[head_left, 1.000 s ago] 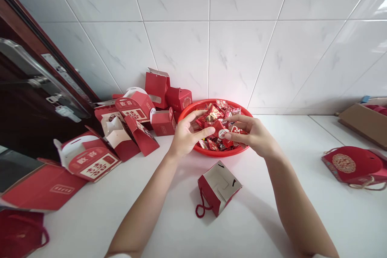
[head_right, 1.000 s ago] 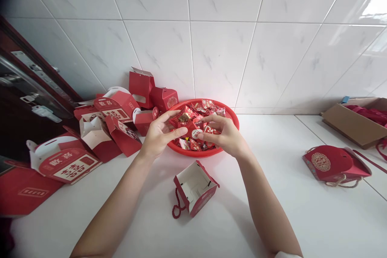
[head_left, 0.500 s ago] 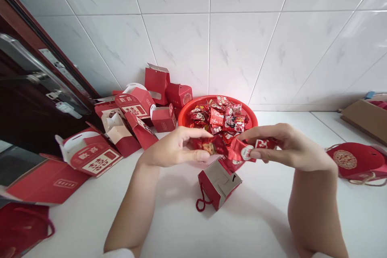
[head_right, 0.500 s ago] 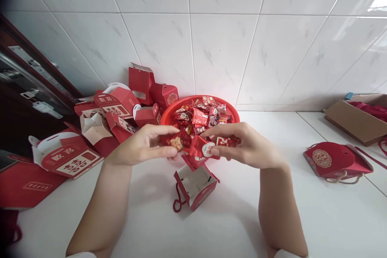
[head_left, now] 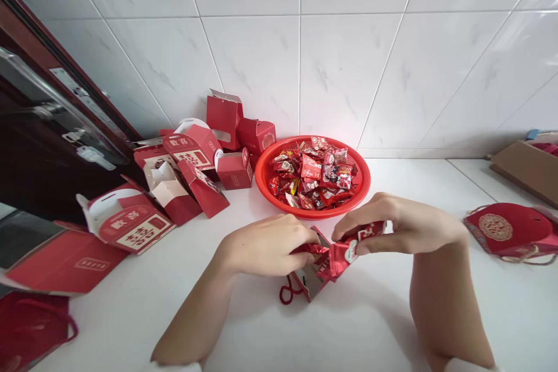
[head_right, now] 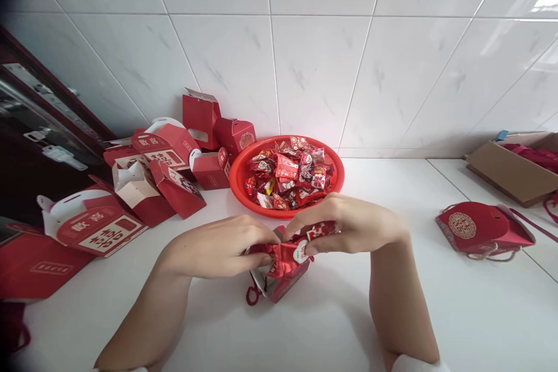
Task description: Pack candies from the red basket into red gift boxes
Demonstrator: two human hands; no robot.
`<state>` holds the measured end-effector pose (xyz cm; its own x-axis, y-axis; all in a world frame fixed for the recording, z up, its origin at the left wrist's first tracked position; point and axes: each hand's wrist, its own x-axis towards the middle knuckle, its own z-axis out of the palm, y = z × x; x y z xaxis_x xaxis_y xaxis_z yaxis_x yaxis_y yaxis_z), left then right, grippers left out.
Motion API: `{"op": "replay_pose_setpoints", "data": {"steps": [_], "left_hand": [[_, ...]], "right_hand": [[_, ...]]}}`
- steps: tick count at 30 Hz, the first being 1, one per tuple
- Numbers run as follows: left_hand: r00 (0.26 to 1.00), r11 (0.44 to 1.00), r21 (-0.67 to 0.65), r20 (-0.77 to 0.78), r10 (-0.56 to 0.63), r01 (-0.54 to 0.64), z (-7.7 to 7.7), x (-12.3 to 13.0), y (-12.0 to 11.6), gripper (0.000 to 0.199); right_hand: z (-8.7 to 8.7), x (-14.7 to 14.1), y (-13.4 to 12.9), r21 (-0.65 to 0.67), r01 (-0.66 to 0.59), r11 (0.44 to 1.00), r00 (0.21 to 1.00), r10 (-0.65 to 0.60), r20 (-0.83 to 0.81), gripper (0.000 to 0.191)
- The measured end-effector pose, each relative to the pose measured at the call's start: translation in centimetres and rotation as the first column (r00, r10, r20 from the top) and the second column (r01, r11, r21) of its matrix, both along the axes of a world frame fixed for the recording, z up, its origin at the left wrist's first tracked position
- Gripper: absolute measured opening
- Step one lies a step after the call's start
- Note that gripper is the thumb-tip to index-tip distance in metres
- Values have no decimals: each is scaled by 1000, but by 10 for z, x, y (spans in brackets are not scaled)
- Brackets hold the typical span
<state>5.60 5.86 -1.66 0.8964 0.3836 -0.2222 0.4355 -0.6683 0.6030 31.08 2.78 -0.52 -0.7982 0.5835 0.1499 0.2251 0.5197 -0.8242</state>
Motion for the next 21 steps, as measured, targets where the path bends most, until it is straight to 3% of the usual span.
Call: {"op": "replay_pose_setpoints", "data": {"steps": [5,10,12,16,21], "left_hand": [[983,997,63,-180,-42,54,1,6,-4,21],[921,971,231,-387,40,54,4,15,-10,24],[881,955,264,-473,6,136,7,23,-10,23],[829,924,161,-515,-220,346,9,45,-5,31],[771,934,84,-593,-232,346,11,63,2,36]], "right_hand": [[-17,-18,8,-19,-135,991,979,136,151,26],[-17,-17,4,-20,-184,983,948,183,263,23],[-16,-14,1,-29,-212,977,929,210,305,25],[-16,-13,-3,-8,-200,980,905,188,382,26],[-12,-14,-5,19,-173,985,900,150,409,25]]}}
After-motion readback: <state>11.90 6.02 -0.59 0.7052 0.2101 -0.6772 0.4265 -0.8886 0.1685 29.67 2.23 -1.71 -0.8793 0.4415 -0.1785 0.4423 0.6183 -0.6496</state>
